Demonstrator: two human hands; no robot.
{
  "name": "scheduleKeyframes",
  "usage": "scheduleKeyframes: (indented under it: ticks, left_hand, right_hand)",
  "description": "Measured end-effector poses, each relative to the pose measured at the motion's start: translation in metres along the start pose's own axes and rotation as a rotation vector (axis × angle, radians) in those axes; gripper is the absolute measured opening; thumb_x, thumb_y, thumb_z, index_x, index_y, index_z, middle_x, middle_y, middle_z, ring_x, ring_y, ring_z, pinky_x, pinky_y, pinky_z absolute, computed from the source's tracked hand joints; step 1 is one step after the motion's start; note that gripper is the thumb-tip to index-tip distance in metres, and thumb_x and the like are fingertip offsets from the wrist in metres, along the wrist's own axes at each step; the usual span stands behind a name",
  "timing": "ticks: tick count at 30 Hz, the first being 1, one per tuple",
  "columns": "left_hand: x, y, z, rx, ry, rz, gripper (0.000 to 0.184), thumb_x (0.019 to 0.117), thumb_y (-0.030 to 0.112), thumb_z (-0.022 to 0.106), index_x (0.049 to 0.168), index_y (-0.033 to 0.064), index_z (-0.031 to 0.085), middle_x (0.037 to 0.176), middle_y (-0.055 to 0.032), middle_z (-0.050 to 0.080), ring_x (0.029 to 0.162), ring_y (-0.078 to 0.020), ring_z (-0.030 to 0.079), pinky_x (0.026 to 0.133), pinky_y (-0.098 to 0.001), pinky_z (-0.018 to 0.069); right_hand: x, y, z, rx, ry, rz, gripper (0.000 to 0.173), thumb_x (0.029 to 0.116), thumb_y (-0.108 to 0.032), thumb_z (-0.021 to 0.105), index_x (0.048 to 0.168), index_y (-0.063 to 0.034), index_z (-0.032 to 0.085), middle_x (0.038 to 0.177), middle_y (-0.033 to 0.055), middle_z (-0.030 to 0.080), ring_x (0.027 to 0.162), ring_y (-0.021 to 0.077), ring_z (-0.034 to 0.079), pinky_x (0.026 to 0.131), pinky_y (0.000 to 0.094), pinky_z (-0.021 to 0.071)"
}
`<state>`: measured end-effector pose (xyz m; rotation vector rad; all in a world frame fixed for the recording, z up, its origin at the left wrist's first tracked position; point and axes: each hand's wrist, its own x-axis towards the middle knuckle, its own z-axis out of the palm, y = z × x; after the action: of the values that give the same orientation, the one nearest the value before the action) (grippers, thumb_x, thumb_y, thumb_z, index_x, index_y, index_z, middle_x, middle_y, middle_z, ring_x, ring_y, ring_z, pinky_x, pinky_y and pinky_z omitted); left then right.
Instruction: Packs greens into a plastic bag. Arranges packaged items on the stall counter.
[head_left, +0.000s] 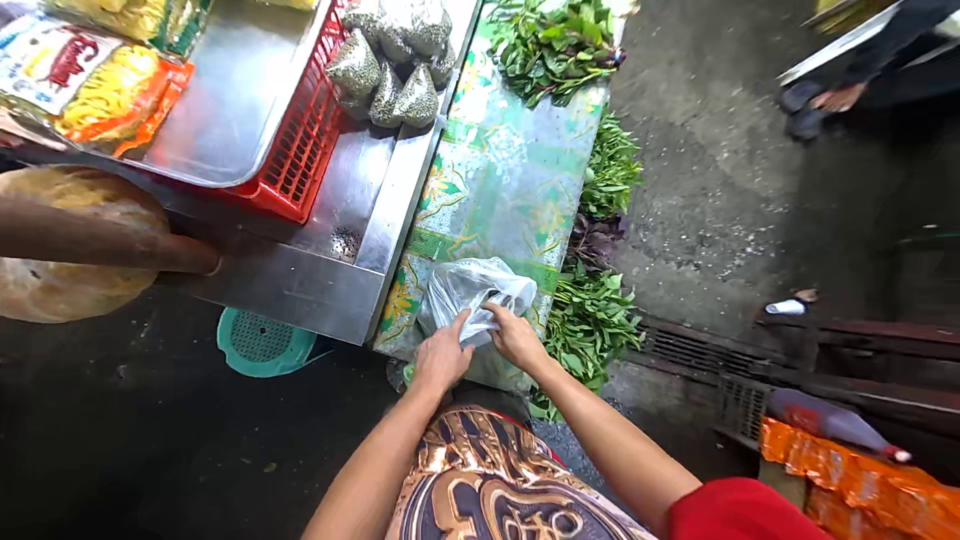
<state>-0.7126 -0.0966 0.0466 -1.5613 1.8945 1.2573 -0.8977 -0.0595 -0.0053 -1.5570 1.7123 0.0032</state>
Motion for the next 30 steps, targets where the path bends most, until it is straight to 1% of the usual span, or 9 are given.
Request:
scheduleKeyframes:
  ticks: [5, 10, 13, 15, 17, 19, 22, 26, 30]
  left_hand:
    - [0.003, -0.002, -0.010, 0.173, -0.170, 0.109, 0.038, 0.1053, 0.034, 0.050, 0.137, 0.0172, 0.061, 0.129, -0.0181, 0.067, 0.123, -0.0388, 0.063, 0.101, -0.0628, 0.0482]
    - [-0.039, -0.041, -0.035, 0.032, -0.038, 0.256, 0.042, 0.0988, 0.044, 0.063, 0.123, 0.0090, 0.066, 0.117, -0.0184, 0.070, 0.113, -0.0367, 0.066, 0.096, -0.0605, 0.0507]
    - [-0.054, -0.059, -0.037, 0.065, 0.012, 0.356, 0.033, 0.0951, 0.031, 0.067, 0.119, 0.0083, 0.069, 0.120, -0.0172, 0.065, 0.115, -0.0350, 0.063, 0.096, -0.0567, 0.0514]
    - [-0.059, -0.061, -0.036, 0.098, 0.033, 0.392, 0.031, 0.0949, 0.034, 0.067, 0.117, 0.0111, 0.069, 0.124, -0.0161, 0.062, 0.113, -0.0344, 0.064, 0.092, -0.0557, 0.0533]
    - [-0.069, -0.061, -0.030, 0.074, 0.055, 0.423, 0.031, 0.0962, 0.038, 0.067, 0.115, 0.0130, 0.071, 0.131, -0.0149, 0.060, 0.114, -0.0328, 0.064, 0.092, -0.0540, 0.0549]
    - [-0.078, -0.067, -0.025, -0.012, 0.123, 0.469, 0.035, 0.0951, 0.044, 0.068, 0.109, 0.0117, 0.074, 0.131, -0.0137, 0.062, 0.114, -0.0297, 0.065, 0.094, -0.0510, 0.0553]
    - [-0.080, -0.088, -0.024, -0.159, 0.227, 0.499, 0.039, 0.0970, 0.047, 0.065, 0.103, 0.0098, 0.076, 0.127, -0.0115, 0.066, 0.112, -0.0254, 0.067, 0.096, -0.0482, 0.0552]
    - [-0.064, -0.124, -0.031, -0.216, 0.247, 0.354, 0.040, 0.1035, 0.041, 0.057, 0.114, 0.0069, 0.075, 0.129, -0.0120, 0.067, 0.121, -0.0251, 0.063, 0.107, -0.0463, 0.0492]
    - [-0.055, -0.131, -0.046, -0.221, 0.262, 0.298, 0.038, 0.1033, 0.039, 0.057, 0.117, 0.0087, 0.074, 0.125, -0.0105, 0.069, 0.118, -0.0237, 0.065, 0.105, -0.0455, 0.0504]
  right_hand:
    - [-0.022, -0.020, -0.004, -0.158, -0.211, 0.065, 0.033, 0.1021, -0.030, 0.060, 0.126, -0.0090, 0.069, 0.137, 0.0196, 0.061, 0.131, 0.0408, 0.054, 0.106, 0.0629, 0.0424]
    - [-0.086, -0.062, -0.033, 0.025, -0.323, 0.048, 0.072, 0.0968, -0.035, 0.072, 0.157, -0.0128, 0.040, 0.148, 0.0246, 0.050, 0.130, 0.0414, 0.056, 0.108, 0.0610, 0.0455]
    - [-0.091, -0.095, -0.053, 0.226, 0.039, -0.201, 0.031, 0.0989, -0.001, 0.049, 0.125, -0.0007, 0.065, 0.133, 0.0161, 0.064, 0.124, 0.0243, 0.062, 0.109, 0.0416, 0.0491]
    - [-0.067, -0.109, -0.055, 0.311, 0.098, -0.195, 0.029, 0.1006, 0.003, 0.042, 0.108, 0.0024, 0.070, 0.124, 0.0132, 0.069, 0.120, 0.0190, 0.064, 0.107, 0.0374, 0.0500]
    - [-0.030, -0.107, -0.032, 0.187, 0.030, 0.055, 0.025, 0.1003, -0.005, 0.050, 0.114, 0.0025, 0.070, 0.119, 0.0189, 0.069, 0.113, 0.0290, 0.065, 0.101, 0.0482, 0.0506]
    - [0.004, -0.093, 0.002, 0.086, 0.040, 0.285, 0.047, 0.0998, -0.025, 0.060, 0.135, 0.0070, 0.058, 0.141, 0.0313, 0.053, 0.132, 0.0433, 0.054, 0.111, 0.0576, 0.0439]
    - [0.025, -0.081, 0.025, 0.037, 0.108, 0.432, 0.068, 0.0969, -0.056, 0.059, 0.125, 0.0049, 0.067, 0.138, 0.0285, 0.060, 0.134, 0.0413, 0.055, 0.111, 0.0580, 0.0441]
    - [0.040, -0.075, 0.024, 0.000, 0.018, 0.465, 0.059, 0.1013, -0.044, 0.058, 0.137, 0.0017, 0.061, 0.145, 0.0250, 0.056, 0.140, 0.0390, 0.050, 0.115, 0.0570, 0.0398]
    - [0.034, -0.079, -0.010, 0.027, -0.090, 0.475, 0.076, 0.0866, -0.051, 0.075, 0.136, 0.0046, 0.058, 0.137, 0.0257, 0.061, 0.131, 0.0392, 0.057, 0.110, 0.0587, 0.0444]
